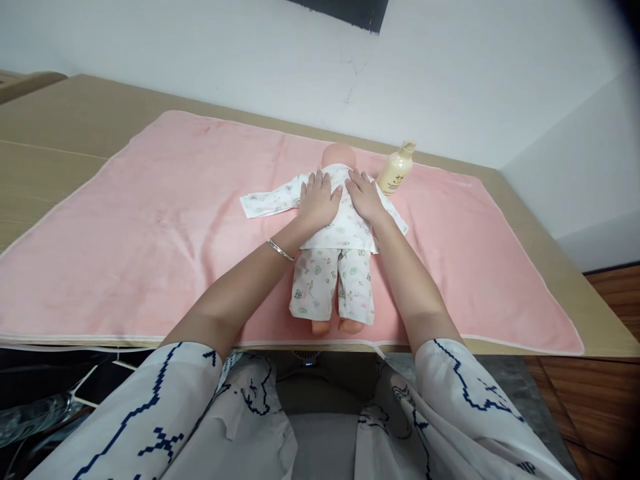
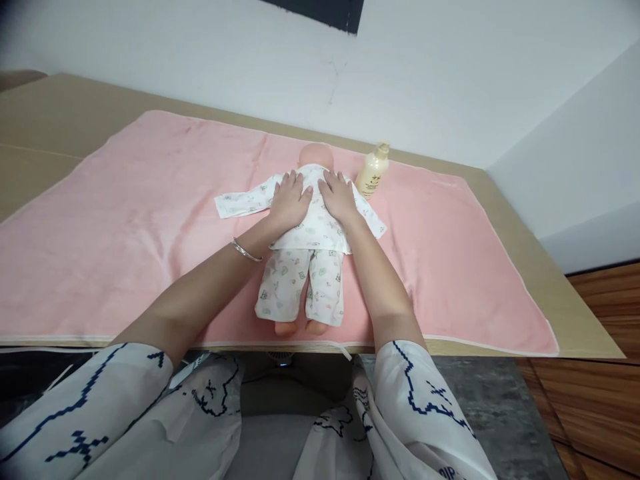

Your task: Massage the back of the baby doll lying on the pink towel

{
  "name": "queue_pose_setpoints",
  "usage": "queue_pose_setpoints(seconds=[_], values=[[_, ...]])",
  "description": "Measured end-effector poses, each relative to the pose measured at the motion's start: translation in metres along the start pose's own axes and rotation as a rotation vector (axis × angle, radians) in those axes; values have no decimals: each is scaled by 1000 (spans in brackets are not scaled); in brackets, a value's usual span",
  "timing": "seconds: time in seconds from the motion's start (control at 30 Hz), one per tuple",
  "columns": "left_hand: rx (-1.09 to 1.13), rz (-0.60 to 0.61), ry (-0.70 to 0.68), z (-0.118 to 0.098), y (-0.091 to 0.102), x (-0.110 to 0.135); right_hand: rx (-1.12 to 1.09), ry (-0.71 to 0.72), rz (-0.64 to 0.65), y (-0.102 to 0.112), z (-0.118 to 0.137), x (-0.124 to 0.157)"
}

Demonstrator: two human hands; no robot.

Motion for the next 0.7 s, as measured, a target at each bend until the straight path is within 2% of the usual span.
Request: queue_pose_setpoints(seconds=[0.1, 0.23, 0.37, 0.7], values=[[11, -1, -1, 3, 0, -4, 17, 22, -18, 2, 5, 4], [69, 4, -23, 14, -1, -17, 117, -1, -87, -1, 31, 23], [108, -37, -38, 23, -1, -21, 157, 11, -86, -7, 47, 33], [77, -52, -20, 17, 1, -12, 143, 44, -150, -8, 34, 29]])
Point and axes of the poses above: each hand's wrist, its own x-axis away from the middle knuckle, its own y-axis out of the back of the hand, z = x × y, the point moved 7 cm from there along -x, towards the middle knuckle, and after that the axes turned 12 degrees about -x, right-handed, at the moved point
